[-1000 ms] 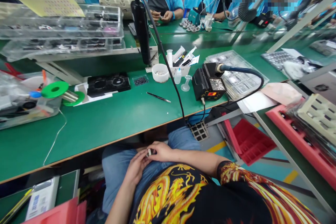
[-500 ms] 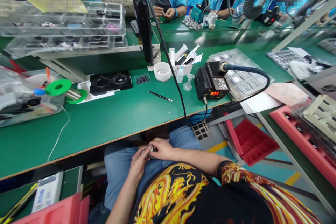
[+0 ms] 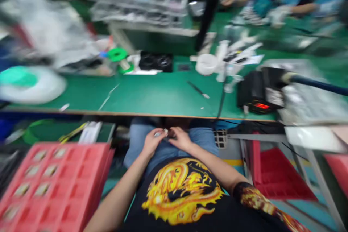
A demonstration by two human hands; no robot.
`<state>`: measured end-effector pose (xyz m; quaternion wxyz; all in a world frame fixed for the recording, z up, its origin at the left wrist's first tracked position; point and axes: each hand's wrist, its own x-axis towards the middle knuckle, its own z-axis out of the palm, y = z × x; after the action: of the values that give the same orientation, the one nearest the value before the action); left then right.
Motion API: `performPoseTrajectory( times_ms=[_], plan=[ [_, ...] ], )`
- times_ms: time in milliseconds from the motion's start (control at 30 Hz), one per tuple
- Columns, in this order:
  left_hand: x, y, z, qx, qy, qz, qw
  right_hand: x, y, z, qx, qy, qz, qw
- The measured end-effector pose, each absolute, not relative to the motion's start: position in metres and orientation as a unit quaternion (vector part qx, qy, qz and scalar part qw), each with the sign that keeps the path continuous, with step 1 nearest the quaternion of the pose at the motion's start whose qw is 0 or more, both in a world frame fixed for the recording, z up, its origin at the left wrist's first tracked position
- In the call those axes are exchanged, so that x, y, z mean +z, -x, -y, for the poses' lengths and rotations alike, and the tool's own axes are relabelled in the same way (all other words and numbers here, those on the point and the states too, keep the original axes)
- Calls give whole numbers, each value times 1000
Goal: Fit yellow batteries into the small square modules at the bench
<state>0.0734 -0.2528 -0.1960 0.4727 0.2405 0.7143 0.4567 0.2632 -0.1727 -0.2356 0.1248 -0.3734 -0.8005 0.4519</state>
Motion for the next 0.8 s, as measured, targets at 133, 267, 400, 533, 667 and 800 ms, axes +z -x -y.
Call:
performPoseTrajectory(
  times_ms=[133,267,400,533,667,800],
  plan=[
    [-162,-31,271,465,-318,-748,351,-260,-269,158,483,392,783,7],
    [-138,34,332,430,-277,-818,261,-284,-264,146,510,353,781,-73],
    [-109,93,422,320,-224,-913,119,-287,-265,146,520,344,776,-95],
    [-97,151,516,168,-116,-978,47,-288,-264,146,521,350,770,-113],
    [-106,183,585,45,-70,-994,71,-289,-263,144,519,350,771,-122],
    [-121,192,610,12,-102,-988,113,-288,-264,144,516,362,766,-126]
  ],
)
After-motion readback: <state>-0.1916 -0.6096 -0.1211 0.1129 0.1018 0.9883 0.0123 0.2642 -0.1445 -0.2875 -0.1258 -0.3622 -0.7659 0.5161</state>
